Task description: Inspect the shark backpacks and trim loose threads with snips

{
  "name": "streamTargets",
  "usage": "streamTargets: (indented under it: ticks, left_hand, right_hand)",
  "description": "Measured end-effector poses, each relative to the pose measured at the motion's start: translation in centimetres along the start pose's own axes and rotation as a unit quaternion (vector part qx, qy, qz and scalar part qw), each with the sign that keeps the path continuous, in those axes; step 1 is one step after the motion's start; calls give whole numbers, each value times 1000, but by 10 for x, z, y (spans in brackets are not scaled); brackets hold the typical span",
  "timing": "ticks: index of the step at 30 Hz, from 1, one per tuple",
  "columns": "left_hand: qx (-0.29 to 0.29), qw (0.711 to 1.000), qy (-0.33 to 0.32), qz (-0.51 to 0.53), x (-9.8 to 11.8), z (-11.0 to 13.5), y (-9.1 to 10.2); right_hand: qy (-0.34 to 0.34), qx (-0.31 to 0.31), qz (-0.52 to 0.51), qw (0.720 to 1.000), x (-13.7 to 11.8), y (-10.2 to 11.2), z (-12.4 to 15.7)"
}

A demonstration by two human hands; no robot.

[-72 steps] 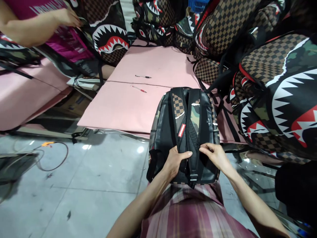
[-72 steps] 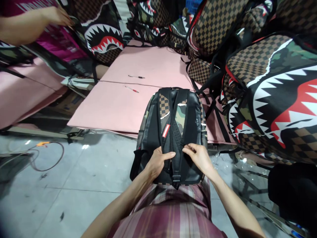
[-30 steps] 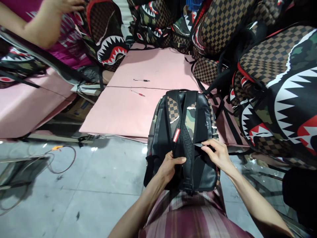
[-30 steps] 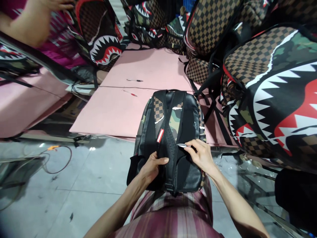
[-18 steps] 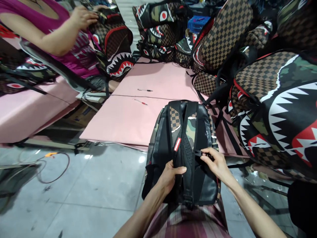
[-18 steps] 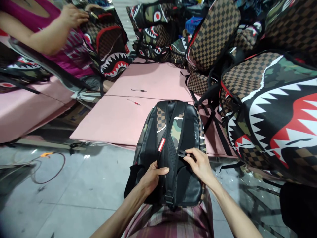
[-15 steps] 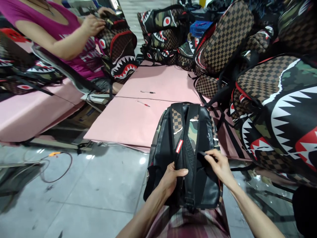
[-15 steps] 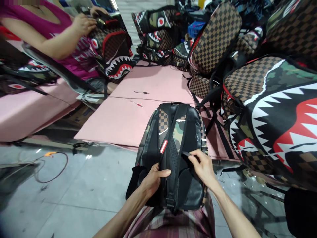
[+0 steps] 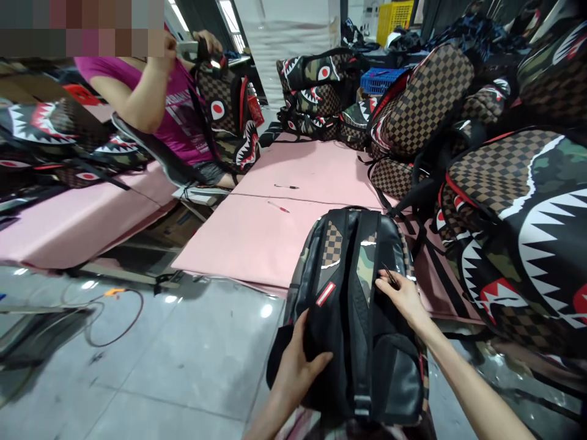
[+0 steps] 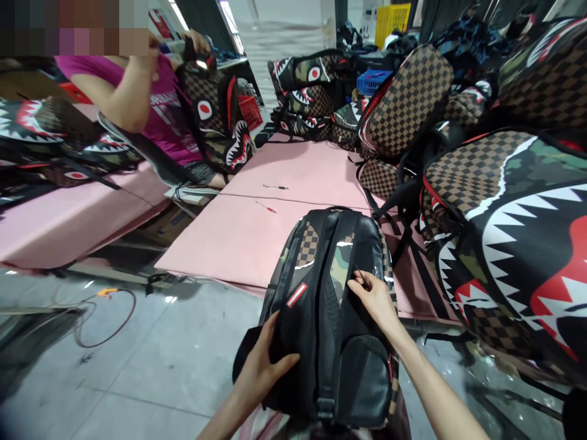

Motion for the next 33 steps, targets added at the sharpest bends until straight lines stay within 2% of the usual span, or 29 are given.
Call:
streamTargets:
  ticks: [1, 3, 5, 7, 8, 11, 12, 13, 15, 17, 18, 20, 22, 24, 26, 27, 29, 31, 33]
  left_hand:
    - [-2, 1000, -2, 7, 11, 1, 9]
    - [-40, 999, 26, 18, 39, -2, 23]
    - [-51, 998, 21, 15, 80, -10, 35]
    - [-32, 999, -31, 24, 128, -26, 44]
    - [-18, 998, -63, 25, 151, -37, 47]
    - [61, 985, -159, -34, 206, -71, 49]
    - [96, 973, -196, -74, 222, -81, 49]
    - [125, 958, -231, -117, 236, -90, 47]
    - [154, 925, -287, -195, 259, -105, 41]
    - [169, 893, -331, -255, 278, -120, 36]
    - [180, 875, -350, -283, 287, -127, 34]
    - [208, 835, -378, -342, 305, -146, 26]
    - [235, 795, -392, -399, 317, -169, 12]
    - [247, 766, -403, -435, 322, -194, -8]
    - [217, 752, -436, -444, 318, -216, -33]
    - [165, 758, -454, -439, 312, -227, -49]
    - [24, 779, -468, -416, 295, -247, -78]
    - [-105, 798, -437, -402, 276, -268, -101]
    - [-181, 813, -379, -403, 263, -290, -113]
  right_hand:
    - [-20, -17, -30, 999, -1, -4, -3]
    - [-51, -39, -100, 993, -8, -11, -12]
    - [-40, -11, -137, 990, -20, -9, -26]
    - [3, 34, -105, 994, -31, 2, -45]
    - [27, 36, -70, 996, -35, 7, -55]
    - [76, -24, 30, 996, -37, 21, -78]
    - [86, -24, 52, 995, -37, 28, -85]
    - [96, 7, 70, 993, -40, 38, -93]
    - [132, 121, 93, 979, -54, 58, -112]
    - [189, 193, 104, 957, -78, 61, -140]
    - [219, 177, 108, 954, -90, 52, -160]
    - [226, 76, 117, 964, -101, 19, -205]
    - [152, 2, 104, 983, -90, -13, -247]
    - [100, -43, 82, 991, -73, -37, -275]
    - [80, -71, 58, 993, -57, -50, -289]
    - [74, -78, 46, 993, -51, -53, -293]
    - [69, -74, 25, 995, -44, -51, -295]
    - [67, -51, 11, 996, -42, -44, -294]
    - [65, -32, 2, 997, -42, -38, -292]
Point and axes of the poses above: each hand's wrist, its own z-axis away from the middle knuckle, its own y-axis out of the back of the hand, x = y × z, the point moved 6 cm from there along -z, towards the middle knuckle, and after that the axes turned 9 degrees about y, right-handed, at the moved point
